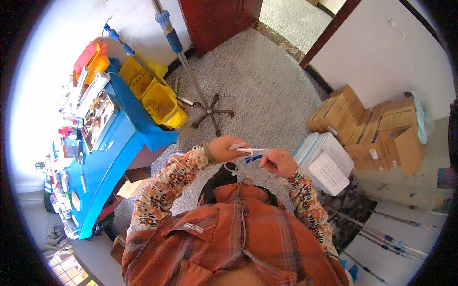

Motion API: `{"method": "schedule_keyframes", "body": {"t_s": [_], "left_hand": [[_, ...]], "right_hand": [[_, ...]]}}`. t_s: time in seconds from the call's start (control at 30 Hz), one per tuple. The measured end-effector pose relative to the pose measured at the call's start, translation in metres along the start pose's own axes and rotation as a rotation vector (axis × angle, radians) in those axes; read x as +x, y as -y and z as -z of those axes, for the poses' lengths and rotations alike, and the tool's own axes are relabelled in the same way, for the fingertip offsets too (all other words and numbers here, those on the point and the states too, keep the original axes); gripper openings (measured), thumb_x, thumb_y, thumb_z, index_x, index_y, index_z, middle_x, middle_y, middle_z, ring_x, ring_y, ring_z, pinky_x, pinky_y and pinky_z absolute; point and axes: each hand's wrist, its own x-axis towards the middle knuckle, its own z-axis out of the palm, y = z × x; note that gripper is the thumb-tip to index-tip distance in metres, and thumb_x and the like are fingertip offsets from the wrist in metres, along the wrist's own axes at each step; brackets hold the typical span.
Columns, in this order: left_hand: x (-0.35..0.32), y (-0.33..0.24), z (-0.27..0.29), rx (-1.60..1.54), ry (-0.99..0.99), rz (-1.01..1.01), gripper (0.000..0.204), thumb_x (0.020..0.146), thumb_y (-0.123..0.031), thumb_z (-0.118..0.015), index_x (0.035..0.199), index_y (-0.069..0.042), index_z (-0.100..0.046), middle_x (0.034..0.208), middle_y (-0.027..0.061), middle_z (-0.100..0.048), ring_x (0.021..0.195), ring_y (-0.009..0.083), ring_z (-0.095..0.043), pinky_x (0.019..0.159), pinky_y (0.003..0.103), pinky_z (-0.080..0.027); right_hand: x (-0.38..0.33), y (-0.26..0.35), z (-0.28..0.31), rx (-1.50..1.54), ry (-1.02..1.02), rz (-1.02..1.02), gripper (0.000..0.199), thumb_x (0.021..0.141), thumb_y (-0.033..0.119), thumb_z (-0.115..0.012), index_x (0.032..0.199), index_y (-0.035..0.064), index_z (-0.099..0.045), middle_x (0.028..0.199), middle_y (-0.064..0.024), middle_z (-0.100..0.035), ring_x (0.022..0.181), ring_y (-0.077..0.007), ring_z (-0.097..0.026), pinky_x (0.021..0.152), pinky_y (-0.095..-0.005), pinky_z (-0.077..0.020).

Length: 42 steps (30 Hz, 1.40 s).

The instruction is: The person assembles IV drip stands by unpacking plastic bags containing tubing and connectors, attaching tubing to the stand poles, and moving the stands into position. The person handles multiple packaged items, unpacks them, and connects components to the metal poles.

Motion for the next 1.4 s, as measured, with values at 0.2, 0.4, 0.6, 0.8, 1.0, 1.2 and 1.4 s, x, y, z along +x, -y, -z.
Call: {"method": "schedule_keyframes", "body": {"t_s": [0.2, 0.4, 0.6, 0.8, 1.0, 1.2, 1.4], "left_hand": [[0.008, -0.004, 0.044, 0.174, -0.428, -0.02, 0.025, 0.064, -0.01, -0.066, 0.084, -0.004, -0.052, 0.074, 0.0085, -0.048, 0.069, 0.0206, -0.05, 0.059, 0.03, -0.04], [0.014, 0.011, 0.063, 0.238, -0.51, -0.195, 0.03, 0.063, -0.011, -0.066, 0.09, -0.005, -0.053, 0.082, 0.0103, -0.053, 0.074, 0.0252, -0.053, 0.067, 0.03, -0.043], [0.007, 0.012, 0.08, -0.058, -0.456, -0.07, 0.028, 0.074, -0.012, -0.059, 0.1, -0.004, -0.053, 0.084, 0.01, -0.057, 0.072, 0.0207, -0.056, 0.067, 0.029, -0.043], [0.007, 0.008, 0.123, 0.215, -0.634, 0.076, 0.021, 0.074, -0.011, -0.057, 0.094, -0.005, -0.056, 0.081, 0.0116, -0.056, 0.073, 0.0256, -0.054, 0.064, 0.032, -0.043], [0.011, -0.078, 0.153, 0.711, -0.944, 0.189, 0.017, 0.073, -0.012, -0.057, 0.088, -0.003, -0.052, 0.076, 0.014, -0.053, 0.074, 0.0323, -0.053, 0.063, 0.037, -0.042], [0.042, -0.116, 0.167, 0.616, -0.972, 0.241, 0.019, 0.076, -0.016, -0.055, 0.089, -0.002, -0.051, 0.076, 0.0147, -0.054, 0.069, 0.0326, -0.053, 0.059, 0.034, -0.042], [0.07, -0.146, 0.167, 0.72, -1.074, 0.348, 0.017, 0.076, -0.01, -0.053, 0.09, -0.002, -0.05, 0.075, 0.0154, -0.053, 0.068, 0.0329, -0.053, 0.06, 0.034, -0.042]], "right_hand": [[0.05, 0.016, 0.018, -0.191, -0.05, 0.155, 0.039, 0.086, 0.036, -0.042, 0.074, 0.0016, -0.057, 0.048, 0.0029, -0.038, 0.039, -0.0044, -0.031, 0.038, -0.0196, -0.0238], [0.097, 0.028, 0.023, -0.157, 0.036, 0.091, 0.036, 0.086, 0.035, -0.043, 0.077, 0.0031, -0.057, 0.048, 0.0038, -0.037, 0.04, -0.0041, -0.032, 0.041, -0.0191, -0.0269], [0.138, 0.053, 0.029, -0.168, 0.212, 0.055, 0.035, 0.085, 0.034, -0.043, 0.078, 0.003, -0.056, 0.05, 0.0032, -0.039, 0.041, -0.005, -0.034, 0.041, -0.0188, -0.0276], [0.193, 0.074, 0.058, -0.481, 0.271, 0.193, 0.025, 0.082, 0.026, -0.048, 0.085, 0.0021, -0.056, 0.071, -0.0021, -0.049, 0.06, -0.0094, -0.045, 0.054, -0.023, -0.0374], [0.224, 0.091, 0.129, -0.915, 0.235, 0.138, 0.034, 0.075, 0.025, -0.056, 0.103, 0.0049, -0.052, 0.098, -0.0104, -0.053, 0.089, -0.0229, -0.052, 0.078, -0.031, -0.0401], [0.244, 0.156, 0.122, -0.835, 0.239, 0.532, 0.053, 0.075, 0.027, -0.057, 0.118, 0.0032, -0.038, 0.112, -0.0159, -0.045, 0.104, -0.0265, -0.044, 0.09, -0.0322, -0.0324], [0.26, 0.224, 0.069, -0.633, 0.636, 0.543, 0.033, 0.079, 0.024, -0.053, 0.104, 0.002, -0.049, 0.079, -0.0095, -0.057, 0.069, -0.0185, -0.055, 0.064, -0.0287, -0.0437]]}}
